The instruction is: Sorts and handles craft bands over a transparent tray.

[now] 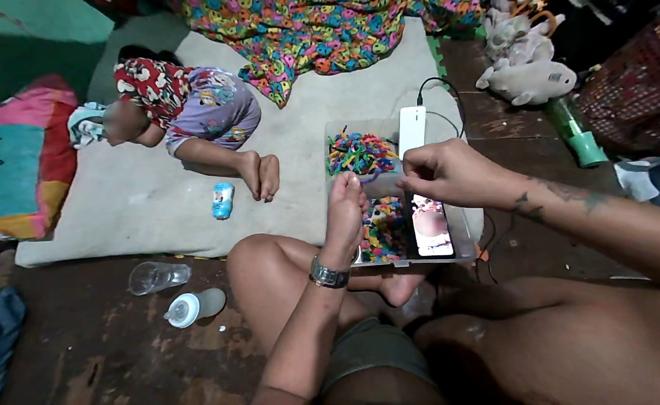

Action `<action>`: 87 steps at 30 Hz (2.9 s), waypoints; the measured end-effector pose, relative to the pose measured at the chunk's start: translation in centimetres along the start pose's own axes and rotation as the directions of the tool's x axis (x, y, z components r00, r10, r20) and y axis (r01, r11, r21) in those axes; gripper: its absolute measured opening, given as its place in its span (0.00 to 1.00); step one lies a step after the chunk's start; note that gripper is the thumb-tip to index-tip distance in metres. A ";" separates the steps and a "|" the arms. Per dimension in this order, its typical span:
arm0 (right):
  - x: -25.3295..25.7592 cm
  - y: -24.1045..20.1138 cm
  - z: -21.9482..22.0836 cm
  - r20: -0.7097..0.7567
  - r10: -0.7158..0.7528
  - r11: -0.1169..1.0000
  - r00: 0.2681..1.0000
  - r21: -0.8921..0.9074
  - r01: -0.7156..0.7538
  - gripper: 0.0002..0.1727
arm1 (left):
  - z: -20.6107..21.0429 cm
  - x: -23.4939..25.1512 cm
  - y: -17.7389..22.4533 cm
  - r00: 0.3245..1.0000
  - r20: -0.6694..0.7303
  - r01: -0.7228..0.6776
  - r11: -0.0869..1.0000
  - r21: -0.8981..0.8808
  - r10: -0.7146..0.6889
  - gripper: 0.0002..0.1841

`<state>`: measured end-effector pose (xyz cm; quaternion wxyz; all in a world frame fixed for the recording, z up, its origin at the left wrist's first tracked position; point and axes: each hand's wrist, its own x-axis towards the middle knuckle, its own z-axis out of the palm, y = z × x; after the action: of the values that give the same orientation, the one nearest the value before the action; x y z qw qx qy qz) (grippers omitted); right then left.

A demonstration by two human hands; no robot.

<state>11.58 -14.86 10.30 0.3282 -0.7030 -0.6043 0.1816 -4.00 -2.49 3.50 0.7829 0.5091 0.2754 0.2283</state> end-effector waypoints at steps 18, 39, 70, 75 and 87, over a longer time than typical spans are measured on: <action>0.1 0.6 1.1 -0.072 -0.139 0.987 0.988 -0.090 0.133 0.14 | 0.5 -0.9 0.0 0.912 0.381 0.265 0.930 -0.255 -0.155 0.24; -0.1 0.0 0.9 0.107 -0.171 0.958 0.979 -0.216 0.191 0.11 | -0.9 -0.7 0.4 0.889 0.450 0.032 0.993 0.117 -0.081 0.16; -0.1 0.2 0.4 0.221 0.196 0.966 0.955 0.127 -0.227 0.15 | -2.2 -0.4 0.6 0.925 0.356 -0.280 0.869 0.407 0.131 0.16; 0.1 -0.2 0.8 0.258 0.258 0.891 0.931 0.308 -0.332 0.16 | -1.6 -0.4 0.1 0.919 0.370 -0.293 0.861 0.416 0.133 0.15; -0.2 0.1 0.6 0.226 0.151 0.969 0.962 0.156 -0.189 0.11 | -1.3 -0.4 0.1 0.918 0.362 -0.318 0.843 0.435 0.159 0.14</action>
<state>11.17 -14.94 9.76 0.3058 -0.6972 -0.5545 0.3360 -5.20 -1.86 3.28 0.6284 0.7489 0.1302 0.1653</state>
